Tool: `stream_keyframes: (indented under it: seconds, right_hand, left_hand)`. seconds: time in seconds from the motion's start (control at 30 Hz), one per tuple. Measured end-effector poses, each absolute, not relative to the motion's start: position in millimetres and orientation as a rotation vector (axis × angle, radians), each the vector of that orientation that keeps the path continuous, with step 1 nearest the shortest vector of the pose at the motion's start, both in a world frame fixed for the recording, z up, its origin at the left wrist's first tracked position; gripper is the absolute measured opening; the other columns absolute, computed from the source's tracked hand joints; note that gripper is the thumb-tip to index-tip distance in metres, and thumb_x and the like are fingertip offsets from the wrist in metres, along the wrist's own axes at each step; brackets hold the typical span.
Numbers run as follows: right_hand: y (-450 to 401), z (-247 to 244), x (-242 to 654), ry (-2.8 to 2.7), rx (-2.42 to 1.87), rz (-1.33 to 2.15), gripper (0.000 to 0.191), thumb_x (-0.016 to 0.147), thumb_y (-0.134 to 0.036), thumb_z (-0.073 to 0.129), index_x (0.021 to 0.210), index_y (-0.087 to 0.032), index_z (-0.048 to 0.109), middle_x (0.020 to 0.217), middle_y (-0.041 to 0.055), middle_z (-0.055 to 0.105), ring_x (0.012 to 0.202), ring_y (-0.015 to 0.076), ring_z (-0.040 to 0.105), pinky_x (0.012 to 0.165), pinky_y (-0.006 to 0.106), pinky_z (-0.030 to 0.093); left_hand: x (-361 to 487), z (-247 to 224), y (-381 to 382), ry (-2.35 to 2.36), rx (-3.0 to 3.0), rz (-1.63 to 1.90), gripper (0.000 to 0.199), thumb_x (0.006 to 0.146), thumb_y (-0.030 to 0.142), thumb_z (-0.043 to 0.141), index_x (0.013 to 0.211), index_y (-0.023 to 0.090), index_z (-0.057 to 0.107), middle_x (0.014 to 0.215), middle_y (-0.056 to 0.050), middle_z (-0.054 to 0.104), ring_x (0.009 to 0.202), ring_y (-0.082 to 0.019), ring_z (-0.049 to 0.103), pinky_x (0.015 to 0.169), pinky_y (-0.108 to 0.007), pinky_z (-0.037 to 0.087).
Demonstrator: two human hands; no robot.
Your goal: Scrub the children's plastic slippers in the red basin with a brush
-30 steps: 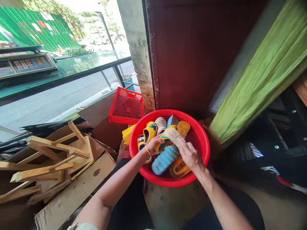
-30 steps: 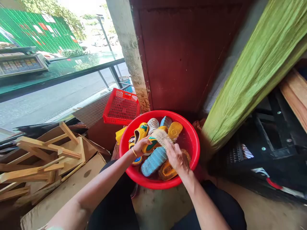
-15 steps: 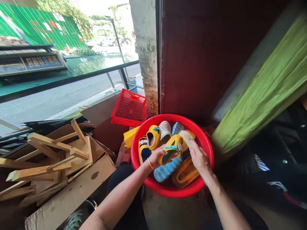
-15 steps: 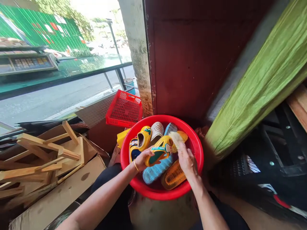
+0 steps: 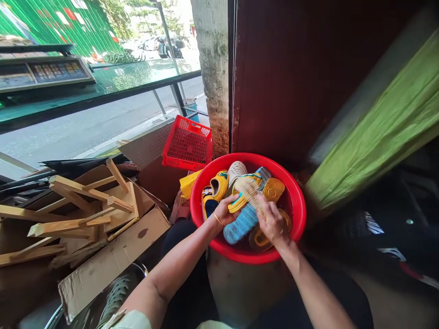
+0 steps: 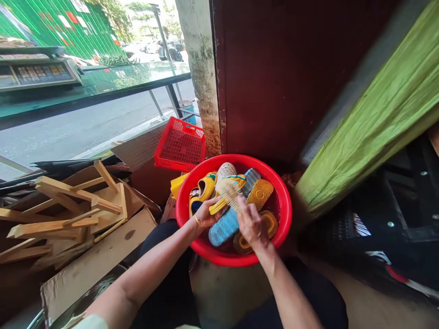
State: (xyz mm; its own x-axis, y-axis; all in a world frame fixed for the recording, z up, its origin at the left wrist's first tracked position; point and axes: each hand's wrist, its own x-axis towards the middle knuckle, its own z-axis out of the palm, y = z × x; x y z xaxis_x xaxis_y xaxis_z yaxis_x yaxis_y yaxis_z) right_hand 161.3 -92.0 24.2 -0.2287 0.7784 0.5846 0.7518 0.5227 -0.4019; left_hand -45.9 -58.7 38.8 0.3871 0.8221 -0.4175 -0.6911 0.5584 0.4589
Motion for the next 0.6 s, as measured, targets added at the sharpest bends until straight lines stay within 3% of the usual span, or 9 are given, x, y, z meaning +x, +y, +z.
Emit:
stream_keyframes:
  seconds: [0.1, 0.17, 0.27, 0.37, 0.47, 0.6]
  right_hand:
    - [-60.7, 30.5, 187.6, -1.771, -1.424, -0.020, 0.051, 0.106, -0.034, 0.043, 0.153, -0.018, 0.052, 0.129, 0.0176, 0.071, 0.120, 0.0302, 0.069, 0.103, 0.046, 0.059]
    - [-50.2, 34.5, 198.1, -1.703, -1.455, -0.009, 0.051, 0.105, -0.036, 0.044, 0.153, -0.019, 0.052, 0.137, 0.0168, 0.069, 0.126, 0.0305, 0.067, 0.106, 0.048, 0.057]
    - [-58.7, 37.3, 192.7, -1.727, -1.380, 0.002, 0.052, 0.105, -0.039, 0.047, 0.153, -0.019, 0.052, 0.140, 0.0160, 0.067, 0.129, 0.0292, 0.065, 0.108, 0.045, 0.056]
    - [-75.7, 36.0, 181.4, -1.797, -1.290, -0.019, 0.052, 0.104, -0.037, 0.050, 0.153, -0.019, 0.052, 0.137, 0.0148, 0.069, 0.124, 0.0274, 0.069, 0.106, 0.041, 0.058]
    - [-77.3, 34.1, 189.1, -1.840, -1.312, -0.045, 0.049, 0.104, -0.035, 0.049, 0.151, -0.020, 0.055, 0.133, 0.0139, 0.072, 0.117, 0.0274, 0.071, 0.103, 0.041, 0.059]
    - [-67.6, 36.7, 215.0, -1.766, -1.480, -0.084, 0.048, 0.105, -0.036, 0.045, 0.148, -0.019, 0.058, 0.134, 0.0156, 0.071, 0.120, 0.0296, 0.070, 0.104, 0.045, 0.058]
  left_hand:
    - [-46.2, 39.6, -67.5, 0.624, 0.296, 0.869, 0.031, 0.089, 0.015, 0.067, 0.120, 0.009, 0.065, 0.083, -0.008, 0.076, 0.058, -0.014, 0.071, 0.047, -0.018, 0.051]
    - [-44.0, 39.1, -71.0, 0.604, 0.349, 0.853, 0.043, 0.086, 0.016, 0.070, 0.128, 0.011, 0.063, 0.090, -0.009, 0.078, 0.062, -0.016, 0.073, 0.052, -0.021, 0.055]
    - [-41.3, 36.3, -69.4, 0.593, 0.444, 0.919, 0.068, 0.078, 0.016, 0.076, 0.143, 0.019, 0.055, 0.111, -0.010, 0.078, 0.086, -0.022, 0.078, 0.075, -0.029, 0.063]
    - [-43.4, 33.7, -63.5, 0.652, 0.580, 1.016, 0.086, 0.071, 0.015, 0.078, 0.152, 0.026, 0.050, 0.131, -0.008, 0.073, 0.112, -0.027, 0.073, 0.098, -0.039, 0.059]
    - [-47.2, 33.3, -60.2, 0.734, 0.773, 1.105, 0.090, 0.069, 0.017, 0.077, 0.154, 0.027, 0.050, 0.141, -0.006, 0.068, 0.128, -0.030, 0.064, 0.112, -0.043, 0.050]
    - [-47.1, 32.6, -58.6, 0.837, 0.993, 1.161, 0.086, 0.074, 0.025, 0.074, 0.156, 0.024, 0.050, 0.143, -0.007, 0.067, 0.133, -0.033, 0.059, 0.117, -0.048, 0.043]
